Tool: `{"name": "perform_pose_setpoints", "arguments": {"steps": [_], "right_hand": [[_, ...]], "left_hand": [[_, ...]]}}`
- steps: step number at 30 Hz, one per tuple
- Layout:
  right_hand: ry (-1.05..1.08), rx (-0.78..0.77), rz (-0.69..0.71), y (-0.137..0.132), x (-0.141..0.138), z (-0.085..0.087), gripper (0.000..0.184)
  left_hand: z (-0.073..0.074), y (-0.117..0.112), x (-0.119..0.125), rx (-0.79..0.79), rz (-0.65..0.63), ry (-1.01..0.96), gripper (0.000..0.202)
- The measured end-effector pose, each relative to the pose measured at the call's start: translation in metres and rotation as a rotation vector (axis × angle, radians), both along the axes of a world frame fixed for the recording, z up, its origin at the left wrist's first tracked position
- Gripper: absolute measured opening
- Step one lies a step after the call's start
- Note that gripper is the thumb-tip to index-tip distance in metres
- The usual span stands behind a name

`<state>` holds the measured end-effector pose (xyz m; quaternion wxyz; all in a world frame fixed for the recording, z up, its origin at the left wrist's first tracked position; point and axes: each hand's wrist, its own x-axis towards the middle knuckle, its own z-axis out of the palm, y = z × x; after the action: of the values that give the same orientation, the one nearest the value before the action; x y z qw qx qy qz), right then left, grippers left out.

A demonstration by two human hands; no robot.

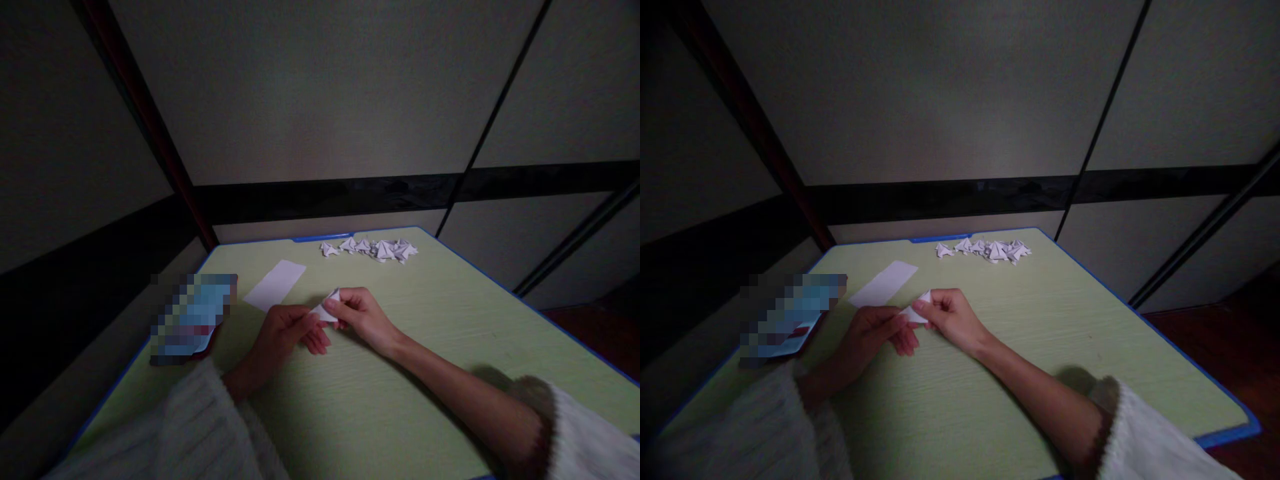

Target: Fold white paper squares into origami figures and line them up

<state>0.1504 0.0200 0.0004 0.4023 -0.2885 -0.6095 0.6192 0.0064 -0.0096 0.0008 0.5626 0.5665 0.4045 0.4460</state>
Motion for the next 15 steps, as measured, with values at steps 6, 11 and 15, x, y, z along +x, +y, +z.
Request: {"name": "perform_pose_setpoints", "arguments": {"steps": [6, 11, 15], "right_hand": [[0.136, -0.062, -0.076, 0.0017, -0.0038, -0.0063, 0.033], [0.163, -0.144, -0.070, 0.0037, -0.0053, -0.0086, 0.039], [0.086, -0.089, -0.069, 0.0051, -0.0040, -0.0076, 0.044]], "left_hand": [[-0.0031, -0.0011, 0.0004, 0.001, 0.002, 0.004, 0.023], [-0.0010, -0.0015, 0.0018, 0.001, 0.003, 0.021, 0.025], [-0.0020, -0.0010, 0.0035, -0.010, 0.044, 0.035, 0.024]]}}
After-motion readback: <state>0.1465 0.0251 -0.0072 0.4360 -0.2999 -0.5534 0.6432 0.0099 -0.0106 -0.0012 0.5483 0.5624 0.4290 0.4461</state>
